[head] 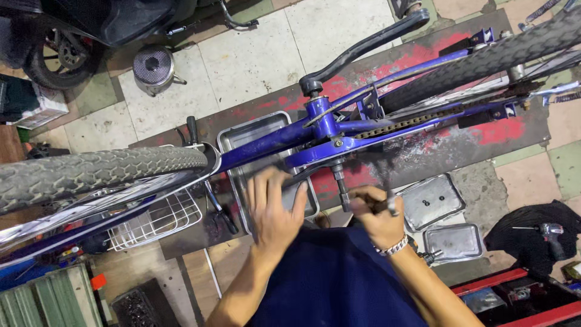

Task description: The person uses a wrench to tighten a bolt on the crankset of a blue bicycle. They repeatedly adjust the tool and apply force to secure the component while the bicycle is positioned upside down on a workbench.

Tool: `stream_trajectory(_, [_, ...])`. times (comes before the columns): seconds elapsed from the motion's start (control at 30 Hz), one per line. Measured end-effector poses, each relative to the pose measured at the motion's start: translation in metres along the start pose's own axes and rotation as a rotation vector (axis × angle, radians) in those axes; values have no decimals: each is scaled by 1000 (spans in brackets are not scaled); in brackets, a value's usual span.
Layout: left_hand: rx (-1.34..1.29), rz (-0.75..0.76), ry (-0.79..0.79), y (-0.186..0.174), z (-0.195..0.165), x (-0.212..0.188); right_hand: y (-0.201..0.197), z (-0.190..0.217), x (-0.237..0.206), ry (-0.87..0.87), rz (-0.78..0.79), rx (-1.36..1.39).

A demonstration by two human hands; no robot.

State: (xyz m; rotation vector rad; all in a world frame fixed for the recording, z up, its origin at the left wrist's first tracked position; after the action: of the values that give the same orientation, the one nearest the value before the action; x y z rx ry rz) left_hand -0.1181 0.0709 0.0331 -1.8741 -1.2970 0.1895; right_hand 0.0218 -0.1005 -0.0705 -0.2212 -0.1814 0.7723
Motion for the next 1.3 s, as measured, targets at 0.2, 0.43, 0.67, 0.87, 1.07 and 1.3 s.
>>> stream_trajectory(0.2, [-665, 607, -535, 44, 5, -24, 11, 27, 5, 71, 15, -67])
stream_trajectory(0.43, [-1222, 960, -905, 107, 17, -46, 12, 4, -14, 94, -72, 240])
stream_trajectory(0.67, [-1453, 854, -962, 130, 21, -48, -27, 2, -24, 58, -123, -56])
stream_trajectory(0.87, [-918, 807, -752, 85, 12, -28, -63, 38, 3, -96, -99, -446])
stream_trajectory(1.07, [-23, 271, 30, -5, 15, 15, -82, 112, 42, -637, 93, -1107])
stream_trajectory(1.3, [184, 606, -168, 40, 64, 15, -59, 172, 75, -849, 285, -1331])
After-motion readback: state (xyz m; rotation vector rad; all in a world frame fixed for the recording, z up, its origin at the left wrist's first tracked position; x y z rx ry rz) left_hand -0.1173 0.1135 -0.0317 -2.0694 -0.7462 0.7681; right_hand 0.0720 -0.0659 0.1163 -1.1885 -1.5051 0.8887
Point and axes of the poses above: each hand's wrist, its own x-axis towards the middle knuckle, its own y-axis out of the palm, z = x × y, the point moved 5 cm from there along x, towards the middle knuckle, and after that the axes turned 15 degrees about -y, right-handed, at the moved point
